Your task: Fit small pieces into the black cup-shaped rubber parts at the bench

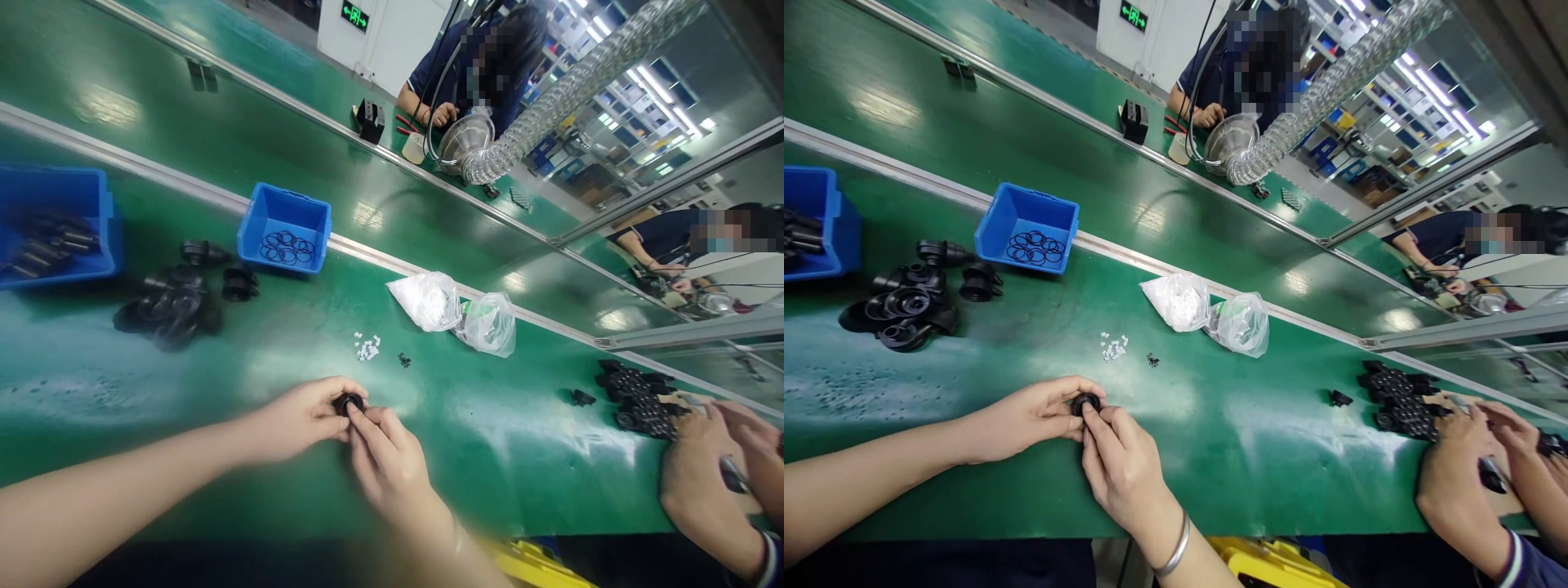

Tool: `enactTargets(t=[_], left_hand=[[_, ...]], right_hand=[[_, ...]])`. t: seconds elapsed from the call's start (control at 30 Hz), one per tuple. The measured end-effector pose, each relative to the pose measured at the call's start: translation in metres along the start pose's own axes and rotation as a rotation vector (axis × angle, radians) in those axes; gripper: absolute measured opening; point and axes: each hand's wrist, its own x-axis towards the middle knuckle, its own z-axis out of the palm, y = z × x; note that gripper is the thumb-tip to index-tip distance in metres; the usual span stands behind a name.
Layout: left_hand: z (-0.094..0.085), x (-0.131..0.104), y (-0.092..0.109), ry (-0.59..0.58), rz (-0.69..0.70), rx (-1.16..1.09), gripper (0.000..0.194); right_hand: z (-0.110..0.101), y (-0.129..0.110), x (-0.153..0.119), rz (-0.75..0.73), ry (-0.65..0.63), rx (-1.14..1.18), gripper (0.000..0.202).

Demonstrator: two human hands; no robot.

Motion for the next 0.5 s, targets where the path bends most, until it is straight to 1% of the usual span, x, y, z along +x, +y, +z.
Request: enactTargets(t=[0.1, 0.17, 0.3, 0.37, 0.5], left_hand=[[-0.0006, 0.0001, -0.0009, 0.005, 0.0, 0.016, 0.031], [-0.0005, 0.0003, -0.0004, 0.013, 0.005, 0.019, 0.031], [0.0014, -0.0001, 0.0026, -0.011, 0.053, -0.002, 0.029], [0.003, -0.001, 0.0043, -0.022, 0.072, -0.015, 0.028], [0.0049, -0.0029, 0.0055, -0.033, 0.121, 0.056, 0.027]], right_hand=[[0.0023, 0.0002, 0.0, -0.017, 0.014, -0.046, 0.052], [0.0014, -0.0004, 0.0001, -0.003, 0.028, -0.037, 0.052], [-0.0048, -0.0022, 0.0006, 0.06, 0.145, 0.033, 0.049], [-0.0071, -0.0029, 0.0013, 0.081, 0.178, 0.027, 0.049], [-0.0066, -0.0043, 0.0033, 0.125, 0.121, 0.037, 0.046]])
